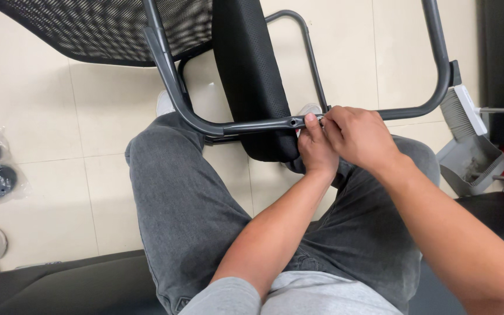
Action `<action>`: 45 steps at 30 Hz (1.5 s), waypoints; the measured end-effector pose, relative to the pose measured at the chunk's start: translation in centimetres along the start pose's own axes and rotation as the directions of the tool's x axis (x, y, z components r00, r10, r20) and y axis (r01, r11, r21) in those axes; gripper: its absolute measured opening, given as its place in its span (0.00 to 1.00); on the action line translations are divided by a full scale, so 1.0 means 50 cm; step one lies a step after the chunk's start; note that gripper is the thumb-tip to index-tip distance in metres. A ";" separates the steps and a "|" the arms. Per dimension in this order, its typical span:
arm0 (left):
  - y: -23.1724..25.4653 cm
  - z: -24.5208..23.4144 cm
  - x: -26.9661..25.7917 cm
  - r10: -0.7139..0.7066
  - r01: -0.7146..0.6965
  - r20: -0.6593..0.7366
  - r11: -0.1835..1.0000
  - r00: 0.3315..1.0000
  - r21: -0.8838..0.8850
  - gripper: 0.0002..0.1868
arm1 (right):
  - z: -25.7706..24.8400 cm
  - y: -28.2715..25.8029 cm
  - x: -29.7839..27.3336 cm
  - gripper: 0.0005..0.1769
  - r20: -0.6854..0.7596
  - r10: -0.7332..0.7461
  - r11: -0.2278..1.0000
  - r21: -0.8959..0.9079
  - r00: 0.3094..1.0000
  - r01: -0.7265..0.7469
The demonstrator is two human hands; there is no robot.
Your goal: The person assembles a black mesh chair by inserting and tightening screws into the metal frame using an Allen key. They work on multiple joints, repositioning the chair to access different connection points and securing the frame components together.
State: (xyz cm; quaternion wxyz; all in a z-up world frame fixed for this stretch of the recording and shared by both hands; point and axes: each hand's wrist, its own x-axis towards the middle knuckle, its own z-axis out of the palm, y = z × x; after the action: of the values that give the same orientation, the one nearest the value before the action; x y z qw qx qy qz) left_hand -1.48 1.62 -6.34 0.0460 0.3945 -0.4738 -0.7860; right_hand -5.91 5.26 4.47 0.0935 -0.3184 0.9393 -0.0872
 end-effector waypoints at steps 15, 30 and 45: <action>-0.013 0.016 0.014 0.100 -0.084 -0.115 0.988 0.988 0.130 0.42 | -0.036 0.062 0.045 0.09 0.219 -0.450 0.884 -0.024 0.866 0.466; -0.019 0.020 0.017 0.094 -0.080 -0.127 0.990 0.987 0.115 0.42 | -0.088 0.066 0.083 0.17 0.525 -0.392 0.867 -0.065 0.756 0.495; -0.035 0.014 0.015 0.112 -0.113 -0.111 0.994 0.987 -0.001 0.39 | -0.091 0.094 0.084 0.16 0.427 -0.489 0.775 -0.186 0.760 0.603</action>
State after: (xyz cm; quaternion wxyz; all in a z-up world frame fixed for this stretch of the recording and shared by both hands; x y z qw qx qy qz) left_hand -1.94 2.75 -7.99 0.1179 0.4098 -0.4892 -0.7608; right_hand -12.96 6.83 7.32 0.1799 -0.6024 0.7715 0.0980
